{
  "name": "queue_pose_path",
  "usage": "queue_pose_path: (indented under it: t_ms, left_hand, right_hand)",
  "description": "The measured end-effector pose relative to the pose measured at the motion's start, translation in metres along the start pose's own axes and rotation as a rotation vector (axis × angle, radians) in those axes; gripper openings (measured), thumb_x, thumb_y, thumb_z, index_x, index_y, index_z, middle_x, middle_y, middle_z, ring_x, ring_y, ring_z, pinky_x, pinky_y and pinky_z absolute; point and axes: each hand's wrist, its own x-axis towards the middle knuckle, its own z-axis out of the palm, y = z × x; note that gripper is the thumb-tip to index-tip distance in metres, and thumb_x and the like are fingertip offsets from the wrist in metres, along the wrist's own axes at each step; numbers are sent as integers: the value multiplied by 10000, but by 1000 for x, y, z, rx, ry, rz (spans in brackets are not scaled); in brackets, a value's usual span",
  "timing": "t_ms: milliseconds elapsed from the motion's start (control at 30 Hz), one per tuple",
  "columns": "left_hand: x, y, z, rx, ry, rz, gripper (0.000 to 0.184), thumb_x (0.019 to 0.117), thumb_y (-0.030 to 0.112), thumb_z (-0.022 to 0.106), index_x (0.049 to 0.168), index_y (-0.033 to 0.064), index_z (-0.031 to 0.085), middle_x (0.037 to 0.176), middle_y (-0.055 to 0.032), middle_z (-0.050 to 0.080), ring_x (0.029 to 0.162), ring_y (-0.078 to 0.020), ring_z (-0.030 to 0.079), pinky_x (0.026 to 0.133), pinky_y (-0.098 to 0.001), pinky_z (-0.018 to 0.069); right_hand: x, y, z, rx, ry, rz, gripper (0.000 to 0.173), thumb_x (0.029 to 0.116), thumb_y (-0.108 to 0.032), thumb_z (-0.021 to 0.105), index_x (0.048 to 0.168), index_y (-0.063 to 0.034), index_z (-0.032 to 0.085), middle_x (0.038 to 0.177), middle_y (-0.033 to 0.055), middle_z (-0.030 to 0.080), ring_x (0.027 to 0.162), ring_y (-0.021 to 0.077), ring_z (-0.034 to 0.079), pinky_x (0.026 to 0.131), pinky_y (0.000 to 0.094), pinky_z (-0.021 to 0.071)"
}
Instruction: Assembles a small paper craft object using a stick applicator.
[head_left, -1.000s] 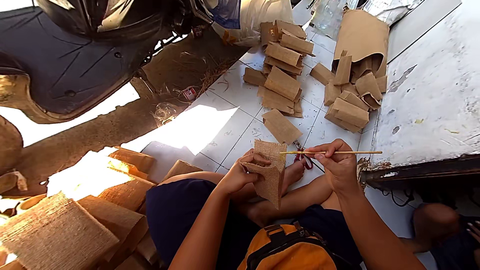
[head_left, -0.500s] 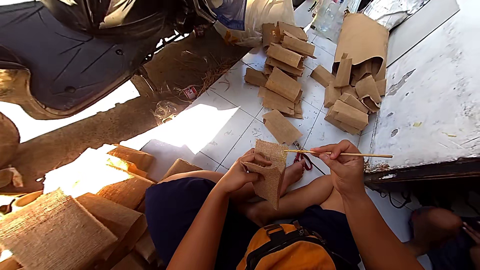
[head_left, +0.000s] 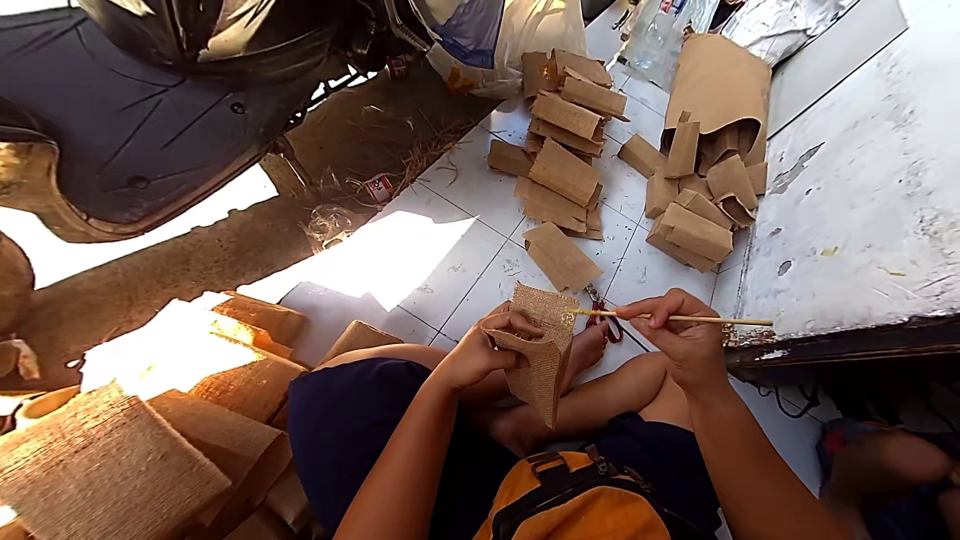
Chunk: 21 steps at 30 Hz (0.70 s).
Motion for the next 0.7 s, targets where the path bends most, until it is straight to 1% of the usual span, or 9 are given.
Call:
queue_pose_path:
  t_ms: [67, 100, 200, 267, 333, 367, 467, 567, 700]
  left_hand:
    - [-1, -1, 0, 2, -6, 1, 336, 736, 29, 763, 1051, 143, 734, 1195, 12, 625, 1098, -78, 605, 915, -272, 549]
    - [-1, -1, 0, -3, -5, -1, 340, 738, 29, 763, 1055, 146, 735, 1197, 13, 623, 1097, -78, 605, 914, -270, 549]
    - [-2, 0, -1, -36, 7, 7, 344, 735, 40, 776, 1054, 162, 738, 1204, 23, 623, 1102, -75, 606, 919, -271, 551]
    - [-1, 0, -1, -54, 9, 6, 351, 738, 34, 777, 1065, 155, 736, 1207, 22, 621, 1100, -77, 608, 919, -276, 555]
    - [-1, -1, 0, -67, 6, 8, 359, 744, 21, 772, 1076, 149, 727, 1213, 22, 620, 1104, -77, 610, 924, -280, 557]
    - [-1, 0, 0, -74, 3, 13, 358, 746, 18, 774, 1076, 149, 725, 1217, 23, 621, 1112, -76, 610, 931, -280, 557]
    - [-2, 0, -1, -74, -6, 17, 353, 752, 33, 781, 1078, 160, 735, 1208, 34, 626, 1106, -69, 611, 928, -273, 554]
    - [-2, -1, 0, -35, -8, -2, 358, 743, 32, 777, 1082, 136, 729, 1202, 15, 614, 1109, -79, 599, 926, -274, 548]
    - [-2, 0, -1, -25, -16, 10, 353, 744, 26, 772, 1076, 141, 735, 1213, 13, 623, 1128, -84, 599, 936, -276, 546]
  right_hand:
    - [4, -1, -3, 39, 40, -14, 227, 870, 53, 689, 875, -171, 658, 973, 59, 778, 953, 181, 760, 855, 324, 626]
    - [4, -2, -4, 62, 19, -4, 227, 868, 49, 698, 876, -176, 660, 966, 53, 777, 950, 180, 760, 862, 330, 626]
    - [4, -2, -3, 67, -61, 26, 209, 873, 32, 712, 862, -171, 661, 955, 45, 782, 939, 153, 757, 856, 295, 616]
    - [4, 0, -7, 97, 28, 45, 205, 868, 33, 706, 848, -166, 664, 944, 67, 780, 926, 176, 762, 857, 323, 623]
    - [5, 0, -9, 216, 126, 79, 222, 853, 60, 680, 841, -161, 669, 927, 87, 769, 913, 209, 761, 872, 376, 625]
    - [5, 0, -9, 256, 126, 102, 223, 853, 60, 682, 842, -162, 672, 924, 88, 768, 909, 213, 763, 875, 387, 627]
    - [2, 2, -5, 215, 76, 171, 220, 866, 60, 673, 832, -157, 659, 930, 90, 780, 910, 205, 767, 870, 367, 625]
    - [5, 1, -4, 220, 197, 150, 234, 869, 77, 635, 828, -153, 646, 926, 89, 772, 900, 211, 765, 862, 370, 628]
    - [5, 0, -3, 224, 94, 192, 222, 868, 47, 659, 831, -172, 653, 920, 68, 775, 892, 189, 764, 856, 363, 628]
